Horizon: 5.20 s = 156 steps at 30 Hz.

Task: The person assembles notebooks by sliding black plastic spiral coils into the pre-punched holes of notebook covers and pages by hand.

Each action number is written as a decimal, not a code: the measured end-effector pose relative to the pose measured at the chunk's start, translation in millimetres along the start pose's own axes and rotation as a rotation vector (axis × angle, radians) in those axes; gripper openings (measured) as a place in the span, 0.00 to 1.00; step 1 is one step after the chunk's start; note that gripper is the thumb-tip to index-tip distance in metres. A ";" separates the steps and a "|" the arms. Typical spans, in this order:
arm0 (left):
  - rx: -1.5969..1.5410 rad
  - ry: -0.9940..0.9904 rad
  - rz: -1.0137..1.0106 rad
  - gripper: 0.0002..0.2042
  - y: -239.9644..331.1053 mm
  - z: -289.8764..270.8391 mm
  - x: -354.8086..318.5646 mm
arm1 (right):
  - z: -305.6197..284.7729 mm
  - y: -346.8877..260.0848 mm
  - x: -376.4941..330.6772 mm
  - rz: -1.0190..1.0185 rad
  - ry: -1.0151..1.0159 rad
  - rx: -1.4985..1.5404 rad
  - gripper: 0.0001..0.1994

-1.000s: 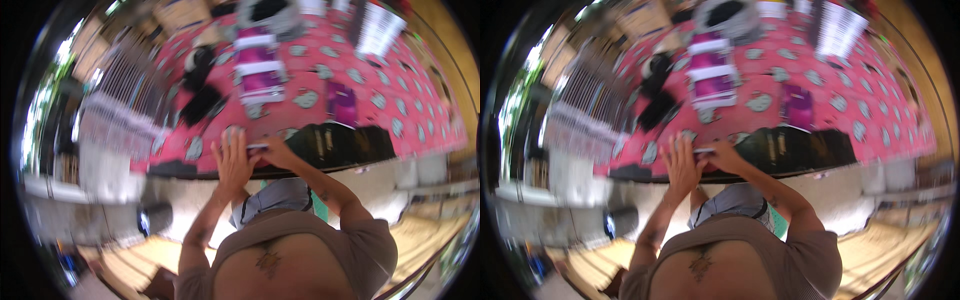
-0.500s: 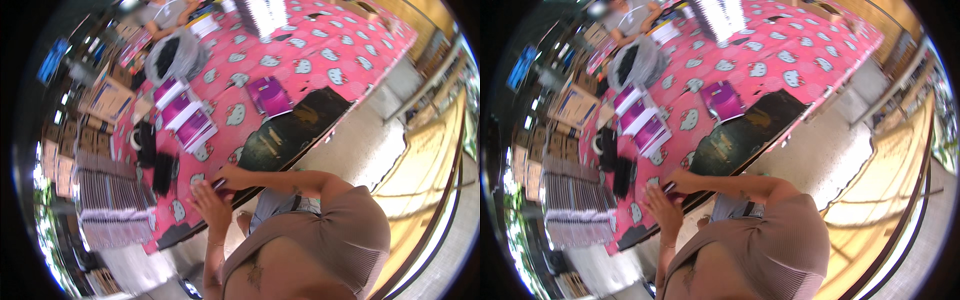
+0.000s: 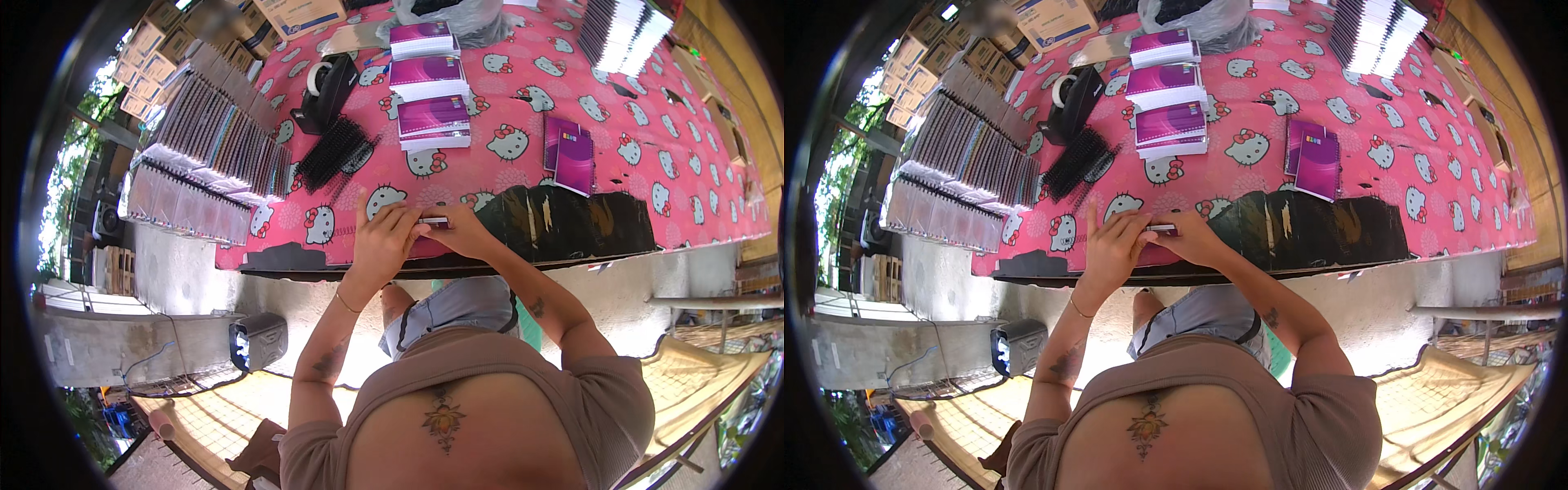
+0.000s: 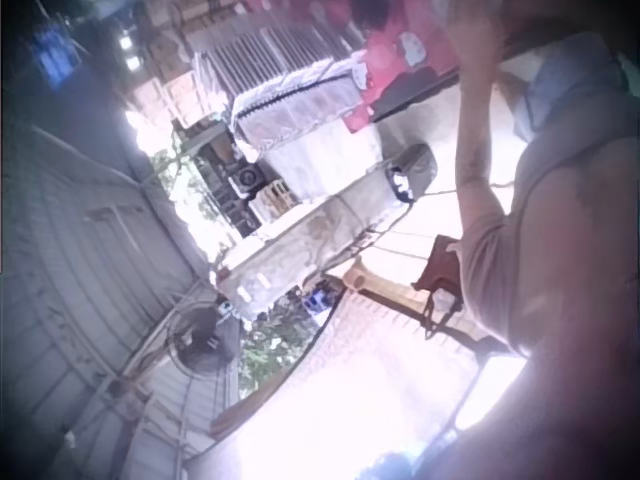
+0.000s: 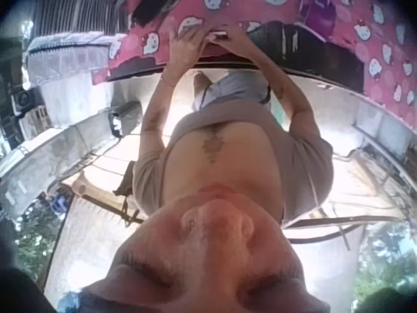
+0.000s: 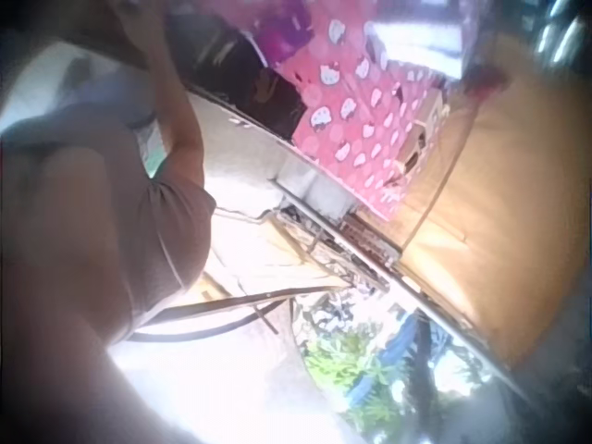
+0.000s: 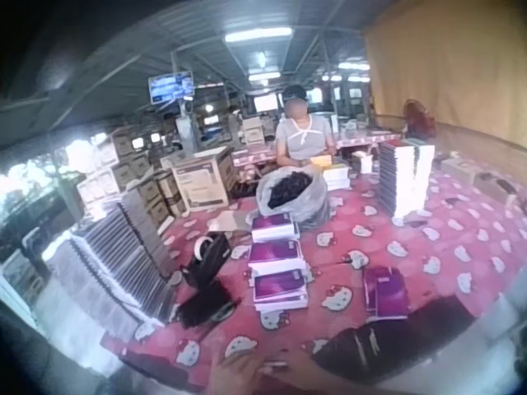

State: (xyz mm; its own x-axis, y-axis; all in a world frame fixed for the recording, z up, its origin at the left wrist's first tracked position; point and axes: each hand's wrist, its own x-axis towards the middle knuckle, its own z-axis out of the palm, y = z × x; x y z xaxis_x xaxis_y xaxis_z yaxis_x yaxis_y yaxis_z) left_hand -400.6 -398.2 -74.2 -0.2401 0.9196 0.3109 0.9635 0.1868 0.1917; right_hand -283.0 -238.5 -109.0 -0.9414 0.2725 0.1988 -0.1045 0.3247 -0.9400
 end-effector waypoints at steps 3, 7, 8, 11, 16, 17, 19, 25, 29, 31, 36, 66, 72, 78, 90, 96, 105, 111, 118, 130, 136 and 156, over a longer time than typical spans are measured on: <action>-0.072 -0.095 -0.020 0.26 -7.7 4.2 -0.1 | -0.1 4.8 0.5 -0.003 -0.024 -0.007 0.15; 0.169 0.187 -0.011 0.31 14.3 8.6 8.6 | 4.7 9.8 -0.3 -0.037 0.021 -0.022 0.15; 0.144 0.184 -0.035 0.34 19.5 17.8 1.2 | 6.7 9.2 -1.3 -0.006 0.016 -0.002 0.15; 0.080 0.169 -0.057 0.41 29.5 55.4 -33.0 | 7.1 7.0 -1.8 0.043 0.022 0.025 0.15; 0.185 0.133 -0.129 0.46 24.1 22.5 8.7 | 4.3 7.4 2.0 0.018 -0.019 0.068 0.17; 0.135 0.124 -0.090 0.45 27.5 30.3 -4.5 | 6.5 8.6 -1.1 0.011 0.009 0.038 0.17; 0.049 0.127 -0.002 0.43 34.8 42.1 -26.1 | 6.7 11.2 0.9 -0.026 0.070 -0.033 0.17; -0.046 0.243 0.042 0.20 11.8 23.5 -0.5 | 7.0 19.8 2.0 -0.008 0.014 -0.044 0.15; -0.056 0.241 0.043 0.20 12.5 22.2 1.4 | 7.7 22.0 -0.8 0.030 -0.038 0.001 0.17; 0.092 0.250 -0.039 0.19 34.1 26.2 -5.7 | 6.3 16.2 -2.6 0.067 -0.052 0.022 0.18; 0.122 0.325 -0.054 0.18 38.3 31.2 -17.2 | 6.7 22.6 3.5 -0.009 -0.017 -0.025 0.19; -0.346 0.142 0.164 0.13 42.0 -53.4 33.9 | -45.3 -58.3 -28.7 -0.037 0.034 -0.103 0.17; -0.456 0.396 0.148 0.15 -5.6 -23.3 110.6 | -126.1 -48.9 -45.7 -0.210 0.524 -0.786 0.28; 0.049 0.316 0.257 0.15 -71.8 58.7 137.9 | -183.1 33.1 -81.1 0.283 0.382 -1.221 0.52; -0.137 0.348 0.270 0.18 4.6 6.3 63.8 | -61.6 13.3 -18.8 -0.068 0.375 0.046 0.32; -0.561 0.501 -0.163 0.18 19.6 44.4 32.3 | -30.6 23.7 -10.5 0.017 0.300 0.161 0.21; -0.766 0.464 -0.236 0.21 -13.5 18.0 31.2 | -42.3 26.1 -19.4 0.148 0.231 0.169 0.13; 0.181 0.326 -0.254 0.07 -130.7 39.6 50.2 | -29.4 17.1 -13.9 0.133 0.158 0.171 0.13; 0.023 0.520 -0.255 0.11 -100.5 39.4 41.0 | -24.9 15.2 -13.6 0.136 0.135 0.126 0.13; -0.498 0.481 -0.321 0.09 -8.8 -7.3 -28.8 | -25.3 15.3 -15.9 0.143 0.126 0.164 0.14; -0.452 0.487 -0.355 0.10 -9.9 -0.1 -21.3 | -27.6 20.2 -15.4 0.149 0.114 0.128 0.12; -0.599 0.155 -0.190 0.11 -21.7 -16.8 -26.9 | -30.6 4.1 -27.9 0.133 -0.026 0.043 0.12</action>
State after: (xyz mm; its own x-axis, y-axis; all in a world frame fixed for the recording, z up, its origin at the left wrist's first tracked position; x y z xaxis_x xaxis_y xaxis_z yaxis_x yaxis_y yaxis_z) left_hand -417.0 -432.8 -71.1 -0.4571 0.8207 0.3429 0.6808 0.0748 0.7286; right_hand -247.4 -217.0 -109.9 -0.9559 0.2866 0.0649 0.0086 0.2480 -0.9687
